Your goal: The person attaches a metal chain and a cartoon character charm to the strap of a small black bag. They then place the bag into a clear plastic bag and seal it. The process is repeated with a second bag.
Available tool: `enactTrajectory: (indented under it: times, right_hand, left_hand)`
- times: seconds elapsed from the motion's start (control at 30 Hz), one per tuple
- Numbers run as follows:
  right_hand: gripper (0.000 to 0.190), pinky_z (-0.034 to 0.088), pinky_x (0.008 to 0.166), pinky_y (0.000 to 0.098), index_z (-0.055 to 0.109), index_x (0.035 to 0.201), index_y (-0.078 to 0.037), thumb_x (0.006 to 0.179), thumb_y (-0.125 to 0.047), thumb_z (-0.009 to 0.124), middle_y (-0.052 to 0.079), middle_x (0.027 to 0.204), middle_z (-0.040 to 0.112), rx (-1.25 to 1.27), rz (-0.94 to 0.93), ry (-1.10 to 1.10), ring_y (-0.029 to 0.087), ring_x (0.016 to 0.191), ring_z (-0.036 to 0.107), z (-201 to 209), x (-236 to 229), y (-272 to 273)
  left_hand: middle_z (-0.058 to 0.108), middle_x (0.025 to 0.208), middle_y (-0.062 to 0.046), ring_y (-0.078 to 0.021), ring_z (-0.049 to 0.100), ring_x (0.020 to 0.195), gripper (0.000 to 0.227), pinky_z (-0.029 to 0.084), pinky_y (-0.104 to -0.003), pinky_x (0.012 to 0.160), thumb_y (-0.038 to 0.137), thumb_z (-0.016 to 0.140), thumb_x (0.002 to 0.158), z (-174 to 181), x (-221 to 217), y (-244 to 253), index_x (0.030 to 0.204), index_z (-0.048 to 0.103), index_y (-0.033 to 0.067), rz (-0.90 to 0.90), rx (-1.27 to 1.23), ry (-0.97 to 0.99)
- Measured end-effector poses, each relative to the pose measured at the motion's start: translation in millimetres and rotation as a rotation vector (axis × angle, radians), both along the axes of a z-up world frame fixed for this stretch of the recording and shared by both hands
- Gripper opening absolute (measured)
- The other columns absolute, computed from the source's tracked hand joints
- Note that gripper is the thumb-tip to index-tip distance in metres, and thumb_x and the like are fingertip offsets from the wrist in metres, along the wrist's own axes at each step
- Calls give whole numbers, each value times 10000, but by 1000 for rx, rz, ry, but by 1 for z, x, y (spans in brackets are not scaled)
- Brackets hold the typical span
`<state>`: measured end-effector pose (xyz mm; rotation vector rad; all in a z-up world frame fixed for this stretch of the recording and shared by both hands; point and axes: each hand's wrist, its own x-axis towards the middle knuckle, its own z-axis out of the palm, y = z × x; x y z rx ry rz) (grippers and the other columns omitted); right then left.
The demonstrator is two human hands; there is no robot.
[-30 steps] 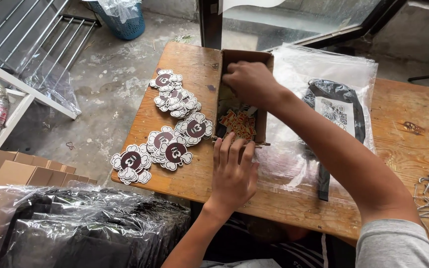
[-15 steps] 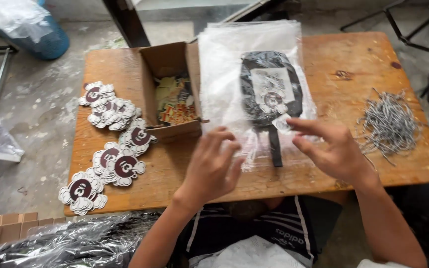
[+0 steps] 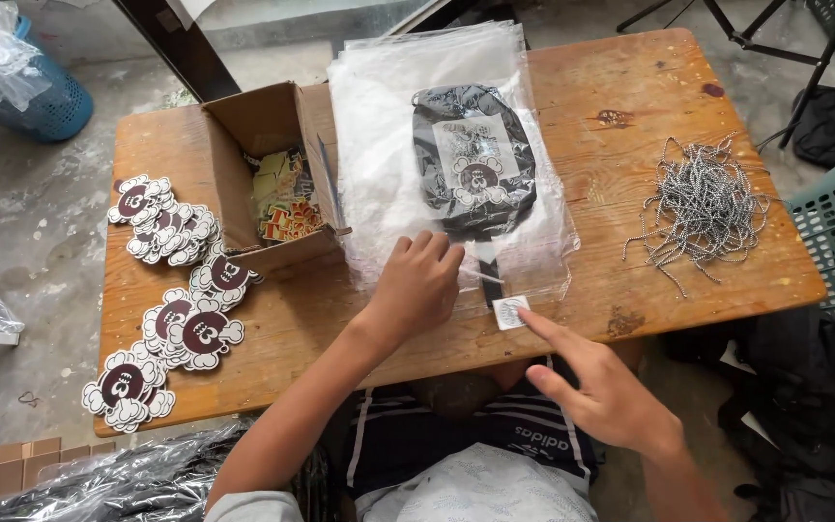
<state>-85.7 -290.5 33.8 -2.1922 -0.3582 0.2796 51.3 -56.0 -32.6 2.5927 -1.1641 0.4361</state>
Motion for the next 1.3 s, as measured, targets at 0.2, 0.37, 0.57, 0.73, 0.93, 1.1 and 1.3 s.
enactTrajectory:
  times: [0.2, 0.37, 0.57, 0.73, 0.93, 1.1, 1.3]
  right_hand:
    - [742, 292, 1159, 559, 292, 1530, 68, 963, -280, 621, 344, 1509, 385, -103, 155, -221, 451, 1414, 376, -23, 52, 38]
    - [606, 376, 1090, 495, 499, 1385, 9, 976, -428, 592, 207, 1269, 565, -335, -56, -505, 366, 1253, 526, -112, 158, 66]
    - [711, 249, 1178, 524, 491, 1424, -28, 1045, -624, 417, 185, 1544, 401, -798, -648, -992, 357, 1463, 328, -193, 250, 84]
    - [563, 343, 1032, 723, 428, 1479, -84, 1038, -434, 443, 279, 1486, 425, -807, -715, -810, 559, 1401, 306, -202, 268, 94]
    - [631, 386, 1115, 495, 482, 1484, -56, 1041, -487, 357, 181, 1616, 347, -830, -687, -852, 398, 1464, 346, -145, 173, 92]
    - [917, 295, 1150, 614, 312, 1504, 130, 896, -492, 602, 423, 1550, 242, -656, -234, -767, 582, 1446, 251, -88, 96, 71]
    - [834, 285, 1187, 528, 446, 1449, 64, 946, -598, 508, 320, 1536, 387, -561, -90, -757, 464, 1451, 352, -97, 35, 27]
  left_hand:
    - [510, 815, -48, -274, 572, 769, 158, 436, -388, 640, 126, 624, 771, 23, 15, -17, 917, 569, 106, 86, -199, -281]
    - [495, 800, -66, -291, 566, 763, 193, 444, -389, 648, 95, 646, 736, 31, 16, -27, 919, 586, 88, 46, -246, -374]
    - [470, 787, -61, -283, 540, 755, 156, 424, -384, 635, 130, 624, 728, 31, 12, -28, 872, 570, 102, 21, -271, -419]
    - [459, 812, -52, -284, 534, 789, 190, 423, -388, 649, 157, 611, 713, 25, 8, -17, 893, 568, 117, 4, -262, -376]
    - [528, 1187, -203, -451, 529, 1204, 660, 428, -492, 1003, 214, 730, 604, 53, -23, 20, 1227, 572, 68, -57, -31, -96]
    - [478, 1379, -252, -467, 420, 1369, 797, 342, -518, 1117, 239, 719, 640, 29, -37, 46, 1398, 513, 103, 38, 187, -9]
    - [590, 1139, -190, -389, 619, 1161, 422, 468, -441, 1030, 153, 601, 767, -21, -38, 84, 1177, 597, 54, 105, 103, -90]
